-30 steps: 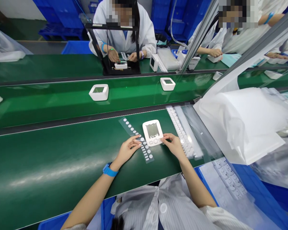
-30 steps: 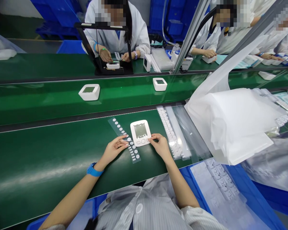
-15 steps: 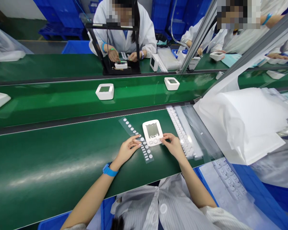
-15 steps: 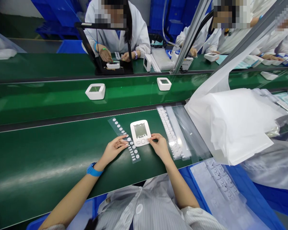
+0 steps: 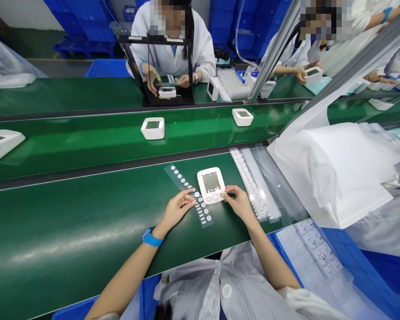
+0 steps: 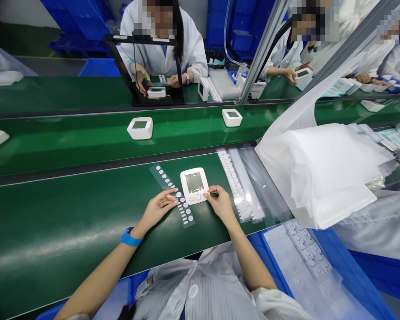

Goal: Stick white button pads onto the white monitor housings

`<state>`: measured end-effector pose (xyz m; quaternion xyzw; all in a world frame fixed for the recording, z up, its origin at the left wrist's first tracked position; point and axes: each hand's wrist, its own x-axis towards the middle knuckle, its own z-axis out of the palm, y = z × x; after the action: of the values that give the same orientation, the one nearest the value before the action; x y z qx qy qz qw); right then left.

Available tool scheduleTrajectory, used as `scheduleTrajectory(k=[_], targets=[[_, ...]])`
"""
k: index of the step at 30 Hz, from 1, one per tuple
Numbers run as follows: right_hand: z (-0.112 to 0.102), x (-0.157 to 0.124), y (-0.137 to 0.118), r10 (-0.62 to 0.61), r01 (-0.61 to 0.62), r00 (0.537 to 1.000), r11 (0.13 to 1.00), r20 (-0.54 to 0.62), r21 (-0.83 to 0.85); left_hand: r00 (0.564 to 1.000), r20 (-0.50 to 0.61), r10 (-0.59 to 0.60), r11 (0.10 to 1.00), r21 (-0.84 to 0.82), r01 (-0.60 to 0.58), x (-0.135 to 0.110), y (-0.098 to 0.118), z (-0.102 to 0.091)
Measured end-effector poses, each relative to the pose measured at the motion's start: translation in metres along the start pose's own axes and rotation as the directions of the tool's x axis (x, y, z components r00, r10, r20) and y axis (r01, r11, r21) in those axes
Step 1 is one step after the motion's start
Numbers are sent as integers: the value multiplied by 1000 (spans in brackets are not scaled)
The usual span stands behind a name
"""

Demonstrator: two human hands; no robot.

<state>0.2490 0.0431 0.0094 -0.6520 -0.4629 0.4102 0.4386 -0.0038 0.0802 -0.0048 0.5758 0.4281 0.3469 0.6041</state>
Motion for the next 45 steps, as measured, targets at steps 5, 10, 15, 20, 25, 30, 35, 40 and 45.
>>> scheduleTrajectory(k=[5, 10, 15, 20, 25, 30, 35, 40, 45], targets=[[-4, 4, 7, 75, -80, 996, 984, 38, 157, 1000, -8, 5, 1000, 4, -5, 0, 0, 0], [1, 2, 8, 26, -26, 999, 1000, -22, -11, 1000, 12, 3, 1000, -5, -3, 0, 0, -1], [4, 1, 5, 5, -4, 1000, 999, 8, -47, 998, 66, -3, 999, -32, 5, 0, 2, 1], [9, -4, -5, -40, 37, 998, 998, 57, 43, 993, 114, -40, 989, -140, 56, 0, 6, 5], [17, -7, -24, 103, -156, 976, 945, 192, 289, 994, 100, -40, 967, -245, 63, 1, 10, -3], [12, 23, -47, 125, -216, 954, 919, 274, 330, 987, 148, -65, 952, -286, 106, -1, 14, -13], [8, 102, -74, 102, -190, 970, 884, 220, 426, 985, 166, -48, 945, -311, 99, -2, 11, -21], [26, 235, -110, -97, 93, 995, 919, -7, 382, 989, 140, -54, 936, -339, 99, 2, 7, -31], [68, 373, -146, -203, 231, 946, 969, -254, 85, 992, 110, -58, 911, -401, 98, 4, 3, -41]])
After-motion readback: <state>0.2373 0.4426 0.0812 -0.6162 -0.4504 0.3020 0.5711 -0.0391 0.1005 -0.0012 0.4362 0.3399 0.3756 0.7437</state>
